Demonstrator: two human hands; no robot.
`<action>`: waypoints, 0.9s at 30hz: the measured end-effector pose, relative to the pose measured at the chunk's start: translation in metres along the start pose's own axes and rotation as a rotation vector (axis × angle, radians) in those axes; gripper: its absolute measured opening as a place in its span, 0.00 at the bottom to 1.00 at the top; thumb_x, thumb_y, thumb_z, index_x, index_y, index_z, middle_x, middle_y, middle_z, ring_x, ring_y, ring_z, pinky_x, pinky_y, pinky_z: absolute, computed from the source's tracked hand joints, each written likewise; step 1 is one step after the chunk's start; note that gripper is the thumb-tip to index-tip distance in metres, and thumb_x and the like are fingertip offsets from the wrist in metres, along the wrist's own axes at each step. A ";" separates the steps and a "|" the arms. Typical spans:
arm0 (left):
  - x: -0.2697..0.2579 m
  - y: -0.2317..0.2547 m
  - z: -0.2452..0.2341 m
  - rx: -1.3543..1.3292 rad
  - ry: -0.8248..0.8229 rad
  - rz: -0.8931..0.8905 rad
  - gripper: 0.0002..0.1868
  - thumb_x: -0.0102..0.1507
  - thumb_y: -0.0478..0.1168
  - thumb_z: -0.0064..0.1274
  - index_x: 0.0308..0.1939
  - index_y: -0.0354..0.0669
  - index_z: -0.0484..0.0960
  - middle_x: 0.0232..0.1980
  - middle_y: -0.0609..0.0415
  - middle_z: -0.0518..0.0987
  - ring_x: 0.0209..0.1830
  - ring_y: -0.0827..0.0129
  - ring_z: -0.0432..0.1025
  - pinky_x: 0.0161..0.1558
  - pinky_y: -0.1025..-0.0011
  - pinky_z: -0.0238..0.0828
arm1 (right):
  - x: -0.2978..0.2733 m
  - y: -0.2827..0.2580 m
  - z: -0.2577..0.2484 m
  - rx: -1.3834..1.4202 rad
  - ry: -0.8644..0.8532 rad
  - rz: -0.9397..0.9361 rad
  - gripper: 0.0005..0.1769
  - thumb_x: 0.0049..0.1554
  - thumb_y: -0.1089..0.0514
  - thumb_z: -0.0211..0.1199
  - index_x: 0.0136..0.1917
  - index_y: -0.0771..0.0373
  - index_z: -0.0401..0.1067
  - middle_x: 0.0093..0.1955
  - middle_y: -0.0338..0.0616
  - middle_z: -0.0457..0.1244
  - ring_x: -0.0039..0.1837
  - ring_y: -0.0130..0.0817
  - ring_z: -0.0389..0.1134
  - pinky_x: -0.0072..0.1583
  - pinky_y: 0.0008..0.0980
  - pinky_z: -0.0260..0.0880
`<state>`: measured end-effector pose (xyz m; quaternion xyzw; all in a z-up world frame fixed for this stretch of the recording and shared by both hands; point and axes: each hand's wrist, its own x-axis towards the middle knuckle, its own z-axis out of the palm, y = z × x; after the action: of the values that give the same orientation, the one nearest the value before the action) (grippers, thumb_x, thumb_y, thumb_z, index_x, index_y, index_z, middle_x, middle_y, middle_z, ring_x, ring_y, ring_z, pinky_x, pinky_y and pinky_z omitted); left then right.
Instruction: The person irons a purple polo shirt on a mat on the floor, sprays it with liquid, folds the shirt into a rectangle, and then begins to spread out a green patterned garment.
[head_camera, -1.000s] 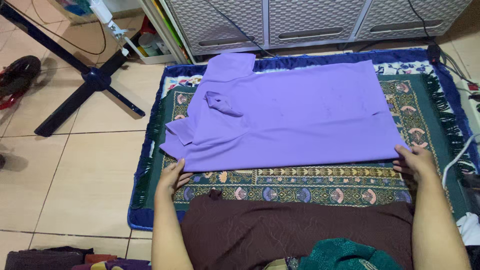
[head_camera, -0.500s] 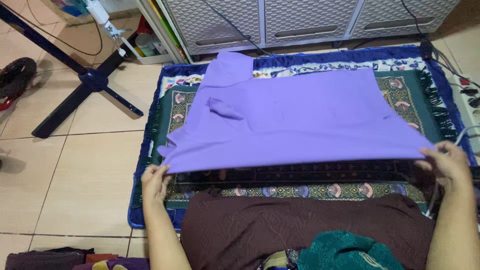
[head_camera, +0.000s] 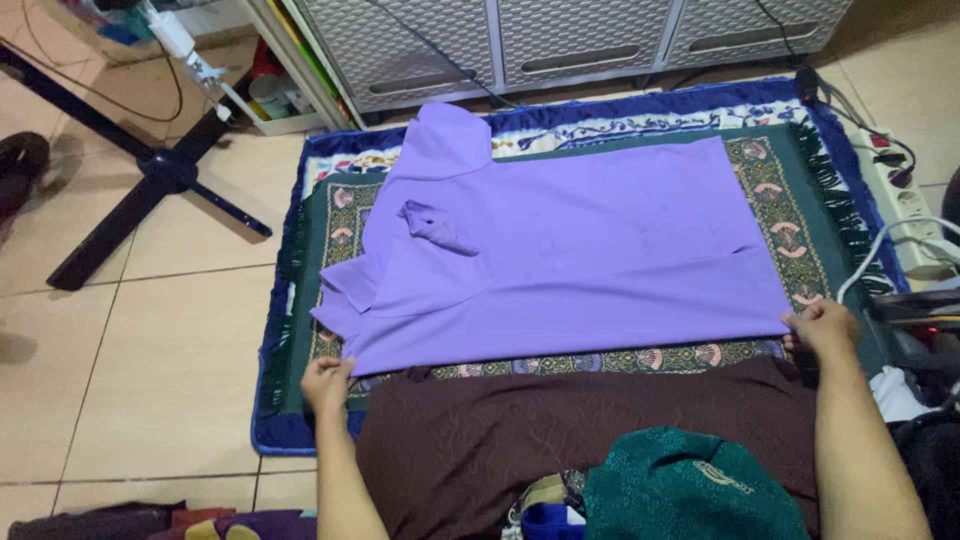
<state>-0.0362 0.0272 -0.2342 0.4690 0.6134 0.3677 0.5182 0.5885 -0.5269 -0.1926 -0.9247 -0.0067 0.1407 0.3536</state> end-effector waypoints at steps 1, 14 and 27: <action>-0.008 0.004 0.003 0.107 0.011 0.059 0.19 0.54 0.33 0.70 0.42 0.40 0.76 0.37 0.50 0.81 0.34 0.63 0.76 0.38 0.60 0.78 | -0.001 0.000 0.001 -0.389 0.049 -0.121 0.22 0.49 0.53 0.79 0.43 0.71 0.73 0.46 0.62 0.70 0.52 0.61 0.73 0.61 0.56 0.72; -0.097 0.064 0.036 0.919 -0.293 0.969 0.20 0.58 0.48 0.63 0.50 0.46 0.80 0.49 0.51 0.77 0.51 0.52 0.72 0.51 0.57 0.70 | -0.044 -0.102 0.106 -0.872 -0.182 -0.644 0.45 0.54 0.41 0.62 0.79 0.54 0.53 0.83 0.57 0.42 0.82 0.61 0.45 0.67 0.68 0.58; -0.081 0.033 0.051 1.043 -0.149 0.881 0.40 0.60 0.67 0.55 0.71 0.55 0.69 0.64 0.44 0.67 0.63 0.51 0.61 0.59 0.49 0.58 | -0.172 -0.396 0.353 -0.230 -0.434 -1.260 0.31 0.51 0.53 0.65 0.68 0.55 0.70 0.61 0.62 0.61 0.59 0.64 0.65 0.56 0.55 0.68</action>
<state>0.0225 -0.0425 -0.1898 0.8870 0.4251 0.1675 0.0674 0.3638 -0.0195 -0.1396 -0.7266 -0.6306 0.0886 0.2580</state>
